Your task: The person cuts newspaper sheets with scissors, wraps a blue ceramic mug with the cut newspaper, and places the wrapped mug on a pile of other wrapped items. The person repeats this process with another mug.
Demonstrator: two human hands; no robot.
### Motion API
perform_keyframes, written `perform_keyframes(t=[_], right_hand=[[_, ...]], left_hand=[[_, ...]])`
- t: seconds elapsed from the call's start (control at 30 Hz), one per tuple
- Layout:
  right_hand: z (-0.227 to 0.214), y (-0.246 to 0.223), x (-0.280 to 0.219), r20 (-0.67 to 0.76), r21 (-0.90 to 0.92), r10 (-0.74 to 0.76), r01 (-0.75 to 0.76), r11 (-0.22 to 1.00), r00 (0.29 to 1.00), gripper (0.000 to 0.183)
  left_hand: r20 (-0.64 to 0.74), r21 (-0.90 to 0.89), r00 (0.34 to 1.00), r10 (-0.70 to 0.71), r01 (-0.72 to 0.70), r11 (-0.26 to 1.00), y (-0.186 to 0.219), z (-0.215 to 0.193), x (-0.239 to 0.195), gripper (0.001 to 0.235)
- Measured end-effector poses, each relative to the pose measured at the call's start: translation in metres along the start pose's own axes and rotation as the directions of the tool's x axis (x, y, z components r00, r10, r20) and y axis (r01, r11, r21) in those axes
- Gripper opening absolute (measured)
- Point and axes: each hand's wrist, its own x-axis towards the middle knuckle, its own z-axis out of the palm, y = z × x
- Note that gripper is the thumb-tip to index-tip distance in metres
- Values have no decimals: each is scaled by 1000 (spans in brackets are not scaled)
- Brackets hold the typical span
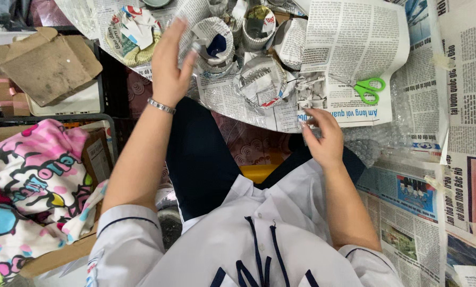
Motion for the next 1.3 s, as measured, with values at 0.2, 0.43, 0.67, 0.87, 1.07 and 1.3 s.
perform_keyframes(t=[0.2,0.43,0.67,0.87,1.07,1.3], right_hand=[[45,-32,75,146,-72,-245,257,964,959,64],[136,-54,197,255,-124,-392,432,893,884,111],[172,-41,209,328,-145,-337,400,905,882,107],[167,-48,211,337,-242,-400,489,838,852,87],[163,-55,208,387,-297,-442,564,771,809,41],[163,-48,211,314,-167,-558,623,764,768,41]], left_hand=[[181,-566,665,-724,673,476,-7,60,20,50],[-64,-697,800,-597,392,600,-19,93,14,39],[-33,-707,824,-565,381,596,-26,104,-4,36],[-273,-829,791,-548,96,551,-26,113,8,36],[-47,-994,802,-595,20,105,-15,84,2,84],[-112,-983,831,-545,-15,181,-4,77,3,93]])
